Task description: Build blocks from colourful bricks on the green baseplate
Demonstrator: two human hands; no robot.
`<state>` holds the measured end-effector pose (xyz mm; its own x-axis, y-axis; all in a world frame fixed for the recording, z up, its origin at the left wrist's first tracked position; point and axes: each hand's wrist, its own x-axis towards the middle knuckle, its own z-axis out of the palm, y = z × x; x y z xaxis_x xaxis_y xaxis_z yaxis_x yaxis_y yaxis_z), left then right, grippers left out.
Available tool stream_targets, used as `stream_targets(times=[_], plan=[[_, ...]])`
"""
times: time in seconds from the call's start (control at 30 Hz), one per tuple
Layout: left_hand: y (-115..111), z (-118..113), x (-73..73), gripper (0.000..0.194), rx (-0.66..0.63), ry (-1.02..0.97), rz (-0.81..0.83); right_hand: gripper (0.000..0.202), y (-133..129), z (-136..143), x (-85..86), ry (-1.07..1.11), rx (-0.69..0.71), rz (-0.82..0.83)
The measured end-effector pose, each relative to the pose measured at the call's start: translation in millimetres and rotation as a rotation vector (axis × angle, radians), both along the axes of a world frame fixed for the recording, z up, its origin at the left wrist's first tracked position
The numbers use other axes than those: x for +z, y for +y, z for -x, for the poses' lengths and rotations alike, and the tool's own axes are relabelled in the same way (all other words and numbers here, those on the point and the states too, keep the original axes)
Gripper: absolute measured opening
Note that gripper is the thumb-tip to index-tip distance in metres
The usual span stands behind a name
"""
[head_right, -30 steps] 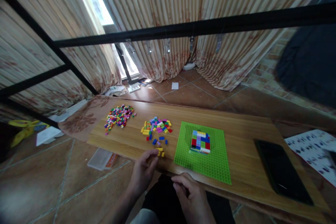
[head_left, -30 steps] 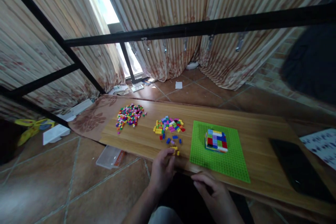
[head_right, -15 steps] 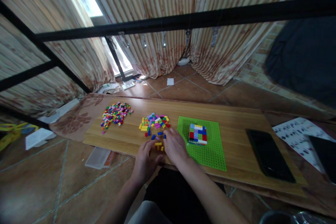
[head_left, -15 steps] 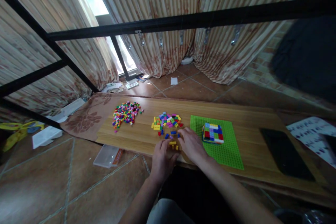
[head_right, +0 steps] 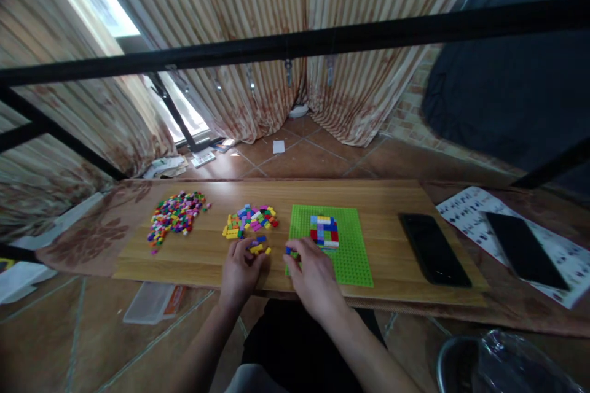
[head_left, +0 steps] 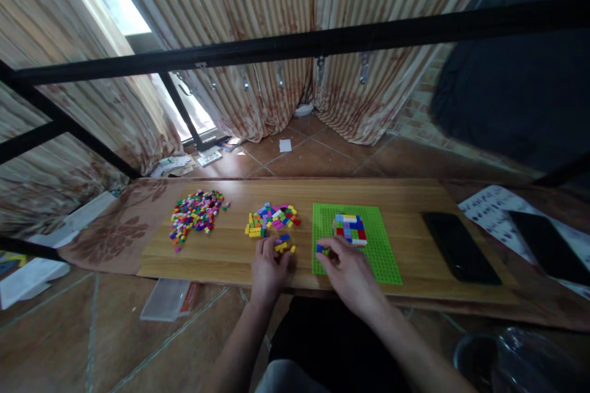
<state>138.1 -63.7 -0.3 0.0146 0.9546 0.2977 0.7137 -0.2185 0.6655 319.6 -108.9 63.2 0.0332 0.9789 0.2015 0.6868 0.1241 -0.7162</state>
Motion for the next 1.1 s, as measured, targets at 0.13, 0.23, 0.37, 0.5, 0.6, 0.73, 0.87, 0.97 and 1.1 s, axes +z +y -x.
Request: stream_targets(times=[0.13, 0.23, 0.37, 0.5, 0.6, 0.73, 0.87, 0.97, 1.1], plan=[[1, -6, 2.3, 0.031, 0.02, 0.001, -0.019, 0.021, -16, -55, -3.6, 0.122, -0.22, 0.022], [-7, -15, 10.7, 0.031, 0.01, 0.014, -0.061, 0.024, -13, -91, -16.9, 0.223, -0.341, 0.046], [-7, -37, 31.8, 0.026, -0.081, -0.004, -0.115, 0.025, 5, -117, -28.0, 0.293, -0.339, 0.031], [18, -69, 51.0, 0.023, -0.226, -0.119, -0.035, 0.023, 29, -123, -29.9, 0.294, -0.254, 0.017], [46, -97, 55.4, 0.021, -0.367, -0.236, 0.082, 0.021, 44, -126, -32.6, 0.303, -0.198, 0.033], [76, -129, 49.1, 0.021, -0.49, -0.358, 0.22, 0.02, 55, -129, -35.8, 0.318, -0.121, 0.074], [88, -149, 40.6, 0.022, -0.55, -0.454, 0.382, 0.02, 59, -129, -33.8, 0.295, -0.063, 0.099], [90, -155, 36.7, 0.025, -0.574, -0.489, 0.474, 0.019, 60, -128, -32.4, 0.296, -0.036, 0.097], [92, -158, 32.7, 0.026, -0.604, -0.524, 0.513, 0.021, 61, -126, -33.5, 0.412, -0.027, 0.106]])
